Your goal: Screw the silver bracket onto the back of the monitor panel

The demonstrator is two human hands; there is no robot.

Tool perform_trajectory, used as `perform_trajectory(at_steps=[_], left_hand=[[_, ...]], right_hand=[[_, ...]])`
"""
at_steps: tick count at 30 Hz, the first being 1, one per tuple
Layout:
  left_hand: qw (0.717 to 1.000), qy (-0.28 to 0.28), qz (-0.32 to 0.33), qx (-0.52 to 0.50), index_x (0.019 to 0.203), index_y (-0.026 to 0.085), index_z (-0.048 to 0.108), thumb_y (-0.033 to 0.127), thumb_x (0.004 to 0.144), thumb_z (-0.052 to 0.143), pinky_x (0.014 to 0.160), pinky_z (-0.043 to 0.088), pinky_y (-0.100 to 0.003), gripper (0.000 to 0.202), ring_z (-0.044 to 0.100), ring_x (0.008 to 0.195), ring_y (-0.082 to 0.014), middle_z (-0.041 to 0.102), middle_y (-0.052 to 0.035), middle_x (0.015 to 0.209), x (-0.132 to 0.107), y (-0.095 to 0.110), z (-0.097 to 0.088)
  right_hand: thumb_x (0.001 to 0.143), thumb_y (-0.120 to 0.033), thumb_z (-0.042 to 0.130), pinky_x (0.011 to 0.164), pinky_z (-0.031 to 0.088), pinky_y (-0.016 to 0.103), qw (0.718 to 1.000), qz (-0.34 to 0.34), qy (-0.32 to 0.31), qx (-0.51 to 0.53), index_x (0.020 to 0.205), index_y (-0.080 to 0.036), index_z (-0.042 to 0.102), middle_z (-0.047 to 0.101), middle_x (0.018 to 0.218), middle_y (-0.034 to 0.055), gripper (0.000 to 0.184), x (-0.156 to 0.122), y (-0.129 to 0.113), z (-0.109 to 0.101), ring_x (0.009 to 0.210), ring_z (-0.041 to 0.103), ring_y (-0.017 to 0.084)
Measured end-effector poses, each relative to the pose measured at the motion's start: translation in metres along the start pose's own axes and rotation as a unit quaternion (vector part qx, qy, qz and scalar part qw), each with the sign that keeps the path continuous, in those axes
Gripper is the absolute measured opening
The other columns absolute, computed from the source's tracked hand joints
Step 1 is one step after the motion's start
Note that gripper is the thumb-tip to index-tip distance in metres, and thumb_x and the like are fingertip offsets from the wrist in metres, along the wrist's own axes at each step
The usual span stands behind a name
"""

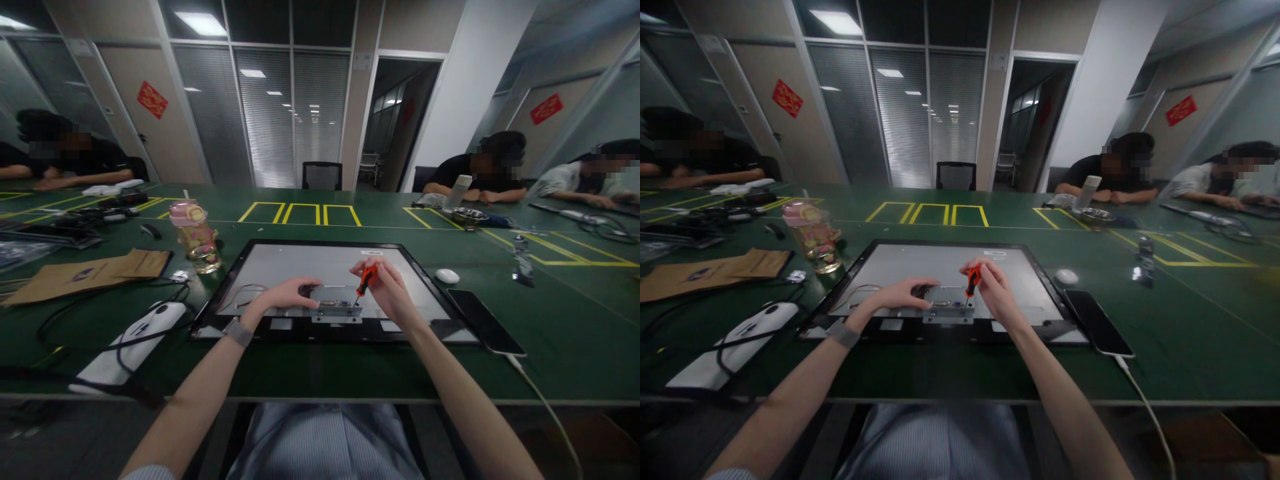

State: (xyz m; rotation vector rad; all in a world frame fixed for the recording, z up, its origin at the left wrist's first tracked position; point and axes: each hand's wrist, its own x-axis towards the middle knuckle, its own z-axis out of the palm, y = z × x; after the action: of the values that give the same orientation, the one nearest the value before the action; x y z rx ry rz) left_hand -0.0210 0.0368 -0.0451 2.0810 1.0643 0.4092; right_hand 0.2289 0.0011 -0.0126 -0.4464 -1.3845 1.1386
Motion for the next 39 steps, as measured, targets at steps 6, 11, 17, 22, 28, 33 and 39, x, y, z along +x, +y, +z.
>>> perform_trajectory(at_steps=[6,11,17,22,28,33,39], left_hand=[[1.0,0.003,0.0,0.012,0.127,0.023,0.048,0.053,0.068,0.066,0.105,0.033,-0.036,0.069,0.045,0.123,-0.0243,0.047,-0.0047,0.136,-0.0009,0.0009,-0.0004],[1.0,0.0,-0.003,0.007,0.127,0.024,0.048,0.053,0.068,0.066,0.104,0.034,-0.036,0.068,0.045,0.122,-0.0245,0.047,-0.0045,0.135,-0.0015,0.001,-0.0007],[1.0,-0.003,0.0,0.011,0.128,0.024,0.048,0.055,0.068,0.066,0.104,0.034,-0.037,0.069,0.045,0.122,-0.0251,0.047,-0.0048,0.136,-0.0002,-0.0028,-0.001],[1.0,-0.002,-0.003,0.011,0.128,0.024,0.048,0.054,0.068,0.065,0.104,0.034,-0.037,0.069,0.044,0.123,-0.0255,0.046,-0.0048,0.136,-0.0008,-0.0018,-0.0005],[1.0,0.0,-0.003,0.007,0.127,0.022,0.048,0.053,0.067,0.067,0.105,0.033,-0.036,0.07,0.045,0.123,-0.0244,0.048,-0.005,0.135,-0.0005,0.0001,-0.0004],[1.0,0.001,-0.003,0.015,0.127,0.023,0.048,0.053,0.068,0.066,0.105,0.032,-0.035,0.069,0.044,0.123,-0.0243,0.047,-0.0043,0.135,-0.0009,0.0008,-0.0009],[1.0,0.001,-0.007,0.012,0.127,0.024,0.048,0.054,0.068,0.065,0.104,0.034,-0.036,0.068,0.045,0.123,-0.0248,0.047,-0.0039,0.136,-0.0018,0.0002,-0.0001]], right_hand=[[0.077,-0.036,0.065,0.09,0.045,0.04,0.999,-0.003,0.027,-0.024,0.081,-0.026,0.064,0.057,0.085,0.0013,0.012,0.0002,0.0031,-0.0058,0.079,0.057,0.016],[0.085,-0.038,0.053,0.086,0.046,0.043,1.0,0.01,0.0,0.003,0.097,-0.026,0.062,0.062,0.084,0.003,0.019,-0.0006,0.0013,-0.0027,0.081,0.061,0.019],[0.077,-0.036,0.065,0.097,0.039,0.041,0.999,-0.033,0.013,-0.005,0.076,-0.025,0.066,0.056,0.09,0.0023,0.012,0.0012,0.0035,-0.0055,0.096,0.054,0.019],[0.078,-0.036,0.065,0.089,0.044,0.039,0.999,-0.01,0.033,-0.026,0.086,-0.027,0.068,0.059,0.084,0.0016,0.012,0.0007,0.0035,-0.0059,0.081,0.057,0.017],[0.085,-0.037,0.055,0.093,0.042,0.043,1.0,-0.013,0.0,0.022,0.087,-0.025,0.064,0.062,0.086,0.0033,0.016,0.0018,0.0017,-0.0036,0.086,0.059,0.019],[0.078,-0.036,0.065,0.098,0.039,0.042,0.999,-0.036,0.017,-0.011,0.076,-0.025,0.065,0.057,0.09,0.0021,0.011,0.0022,0.0047,-0.0082,0.092,0.055,0.018],[0.085,-0.039,0.055,0.089,0.046,0.044,1.0,0.01,-0.008,-0.019,0.101,-0.027,0.063,0.062,0.082,0.0021,0.022,-0.0002,0.0045,-0.0067,0.078,0.061,0.018]])
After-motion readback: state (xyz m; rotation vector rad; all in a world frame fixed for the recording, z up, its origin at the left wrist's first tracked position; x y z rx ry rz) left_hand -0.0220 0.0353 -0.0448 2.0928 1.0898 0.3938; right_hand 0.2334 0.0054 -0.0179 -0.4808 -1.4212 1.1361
